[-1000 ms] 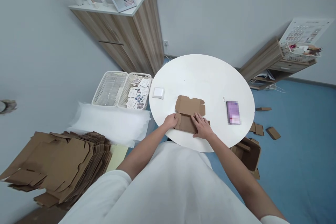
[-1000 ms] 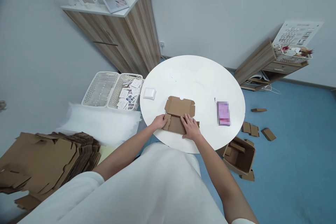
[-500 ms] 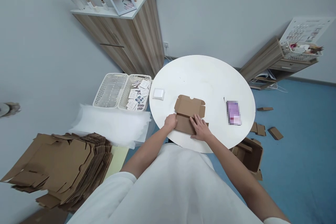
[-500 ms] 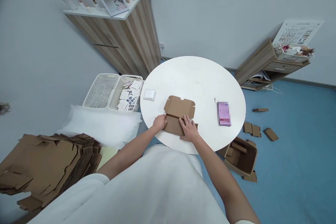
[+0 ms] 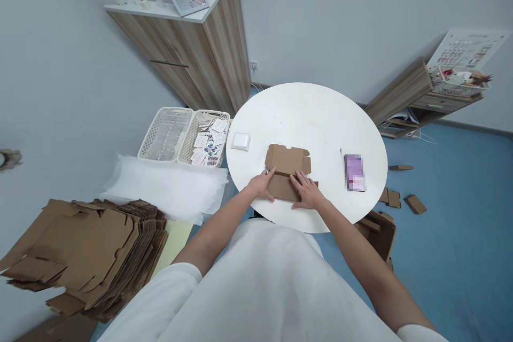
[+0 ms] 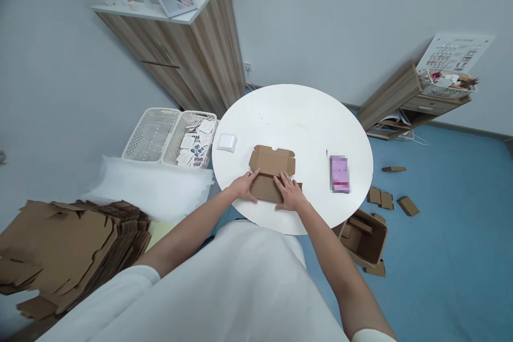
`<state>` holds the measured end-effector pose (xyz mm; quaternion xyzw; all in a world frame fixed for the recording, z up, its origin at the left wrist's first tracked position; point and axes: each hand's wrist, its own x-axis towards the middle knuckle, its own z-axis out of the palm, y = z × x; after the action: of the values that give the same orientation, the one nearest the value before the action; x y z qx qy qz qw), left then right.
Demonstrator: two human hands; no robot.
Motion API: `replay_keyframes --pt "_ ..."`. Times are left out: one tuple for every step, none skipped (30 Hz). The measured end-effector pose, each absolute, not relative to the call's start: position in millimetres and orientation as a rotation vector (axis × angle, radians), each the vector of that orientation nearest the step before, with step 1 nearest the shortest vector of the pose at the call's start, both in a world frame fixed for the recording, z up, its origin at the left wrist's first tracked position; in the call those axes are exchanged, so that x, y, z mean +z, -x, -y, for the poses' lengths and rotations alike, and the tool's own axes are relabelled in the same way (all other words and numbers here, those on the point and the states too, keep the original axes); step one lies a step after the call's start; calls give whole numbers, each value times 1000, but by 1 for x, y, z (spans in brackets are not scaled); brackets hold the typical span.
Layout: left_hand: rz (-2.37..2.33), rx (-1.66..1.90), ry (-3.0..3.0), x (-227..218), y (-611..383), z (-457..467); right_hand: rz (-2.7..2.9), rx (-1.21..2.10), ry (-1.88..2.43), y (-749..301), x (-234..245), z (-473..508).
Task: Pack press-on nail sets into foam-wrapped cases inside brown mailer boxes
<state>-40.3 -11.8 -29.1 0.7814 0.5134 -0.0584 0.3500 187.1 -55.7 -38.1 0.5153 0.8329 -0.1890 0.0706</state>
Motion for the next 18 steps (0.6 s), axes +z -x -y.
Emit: replay_keyframes --pt "-1328 -143 -2017 -30 40 11 -2514 -579 -1591 -190 -36 57" --pt "-1329 -132 -2007 -31 40 11 -2513 -581 -1678 -194 -35 59" --pt "-1330 -121 -1998 -31 40 11 -2491 -575 -1815 -199 -36 63" --pt "-1332 -111 -1989 -32 41 12 -2444 -575 -1987 -205 -37 68" --pt "-1334 -105 -1982 -32 41 12 -2370 -589 -2177 -211 -40 75" --pt "-1333 -103 -1978 -32 42 13 -2283 -632 -2348 -218 -43 82" --pt "-1331 -103 -1978 -32 42 13 -2201 -725 -2458 -224 -48 90" --pt "-1328 -102 -1980 -32 43 13 -2138 -840 -2513 -229 -52 98" --pt "-1324 -97 -1981 -32 43 13 -2104 -954 -2526 -232 -57 105" --pt "-1321 -87 -1981 -32 44 13 -2082 -1067 -2523 -234 -61 110" --pt "-1317 -73 -1979 -33 44 13 -2057 -1174 -2523 -234 -63 114" --pt "-1315 -61 -1974 -33 44 13 -2020 -1272 -2536 -232 -65 115" --pt "-1312 -55 -1968 -34 44 12 -1964 -1357 -2571 -228 -65 114" --pt "-1310 -55 -1964 -34 44 12 -1895 -1429 -2620 -224 -65 111" --pt "-1309 -61 -1962 -35 44 12 -1820 -1477 -2678 -219 -63 107" --pt "-1309 -69 -1962 -36 44 11 -1771 -1508 -2723 -215 -61 103" --pt "-1309 -76 -1964 -36 43 11 -1756 -1522 -2744 -212 -59 99" --pt "-1309 -78 -1967 -37 42 11 -1770 -1509 -2750 -210 -57 96"
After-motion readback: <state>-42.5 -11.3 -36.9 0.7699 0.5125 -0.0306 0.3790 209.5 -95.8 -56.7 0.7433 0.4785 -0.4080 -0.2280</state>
